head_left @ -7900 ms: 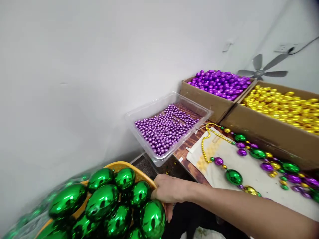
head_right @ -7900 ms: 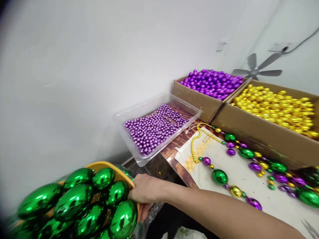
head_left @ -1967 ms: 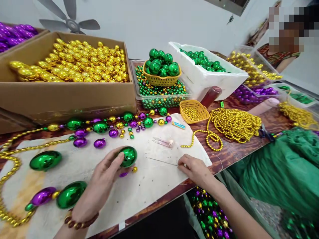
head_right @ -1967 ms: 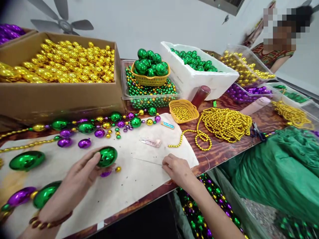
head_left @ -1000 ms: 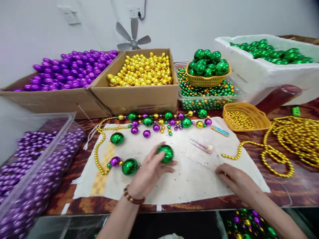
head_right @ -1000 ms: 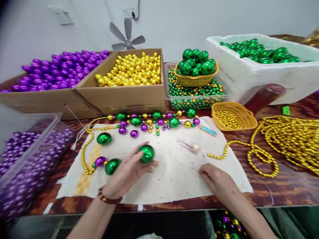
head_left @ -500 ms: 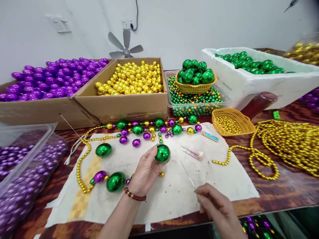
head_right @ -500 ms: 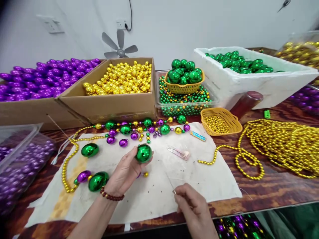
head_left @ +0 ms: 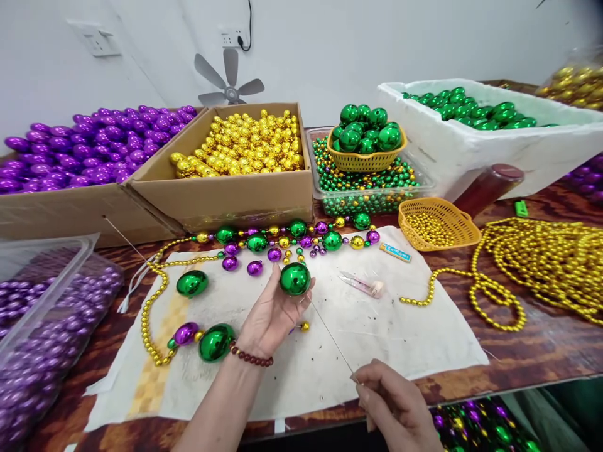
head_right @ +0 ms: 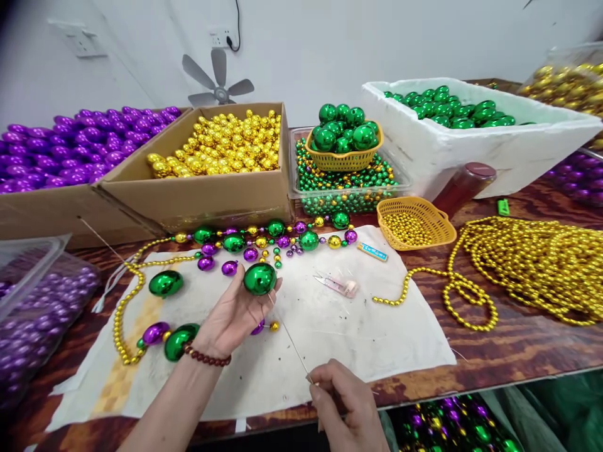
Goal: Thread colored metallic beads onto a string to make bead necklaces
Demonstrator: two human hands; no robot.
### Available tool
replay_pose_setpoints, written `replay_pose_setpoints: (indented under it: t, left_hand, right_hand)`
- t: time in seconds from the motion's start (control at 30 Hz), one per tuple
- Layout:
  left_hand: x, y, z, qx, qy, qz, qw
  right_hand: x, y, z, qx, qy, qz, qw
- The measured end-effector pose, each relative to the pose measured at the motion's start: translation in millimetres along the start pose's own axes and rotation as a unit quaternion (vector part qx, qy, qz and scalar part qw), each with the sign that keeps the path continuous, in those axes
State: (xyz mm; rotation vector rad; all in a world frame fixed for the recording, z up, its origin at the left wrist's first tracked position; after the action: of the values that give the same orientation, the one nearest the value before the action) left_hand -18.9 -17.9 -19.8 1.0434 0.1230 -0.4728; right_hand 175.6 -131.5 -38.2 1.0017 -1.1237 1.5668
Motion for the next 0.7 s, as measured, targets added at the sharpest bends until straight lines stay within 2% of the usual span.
replay_pose_setpoints:
  t: [0.07,0.13,0.17,0.23,0.3,0.33,0.37,0.43,0.53,0.6,0.63,0.7]
  left_hand:
    - [-4,-0.3,2,0.007,0.029,-0.051,0.998]
    - [-14,3.3,7,0.020,0.112,-0.179,0.977]
    - [-19,8.4,11,0.030,0.168,-0.269,0.948]
    - [-19,25.4,24,0.073,0.268,-0.450,0.849]
    - [-5,42.4,37,0.143,0.319,-0.570,0.744]
    - [5,48.4,42,0.181,0.328,-0.603,0.704]
    - [16,52.5,46,0.217,0.330,-0.626,0.673]
    - [37,56.1,52,0.277,0.324,-0.644,0.635]
    - [59,54.1,56,0.331,0.304,-0.643,0.620]
    - [62,50.2,57,0.320,0.304,-0.633,0.636]
    - [59,46.9,56,0.290,0.306,-0.621,0.661]
    - [49,35.0,52,0.183,0.293,-0.581,0.737]
  right_hand:
    - [-1,1,0,0.003,0.005,-0.023,1.000]
    - [-2,-3,-4,-0.006,0.015,-0.054,0.998]
    - [-1,-7,-10,-0.020,0.019,-0.065,0.997]
    - [6,-17,-26,-0.062,0.020,-0.087,0.994]
    - [14,-24,-49,-0.096,0.018,-0.147,0.984]
    - [18,-23,-61,-0.097,0.024,-0.212,0.972]
    - [20,-19,-74,-0.085,0.040,-0.294,0.951]
    - [26,-8,-95,-0.066,0.048,-0.342,0.936]
    - [30,9,-112,-0.037,0.049,-0.378,0.924]
    - [31,13,-114,-0.037,0.036,-0.398,0.916]
    - [32,12,-113,-0.044,0.023,-0.405,0.913]
    - [35,7,-108,-0.063,-0.007,-0.413,0.909]
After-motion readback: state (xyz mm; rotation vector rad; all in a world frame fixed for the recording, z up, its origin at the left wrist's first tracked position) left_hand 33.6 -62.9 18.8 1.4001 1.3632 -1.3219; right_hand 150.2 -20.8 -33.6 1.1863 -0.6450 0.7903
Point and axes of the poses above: each hand's wrist, its own z-axis away from the middle knuckle, its own y-axis out of the palm, x = y × z, the point moved 7 cm from there along -z, towards the middle knuckle, and after that the axes turned 8 degrees about z, right-handed, at the moved point
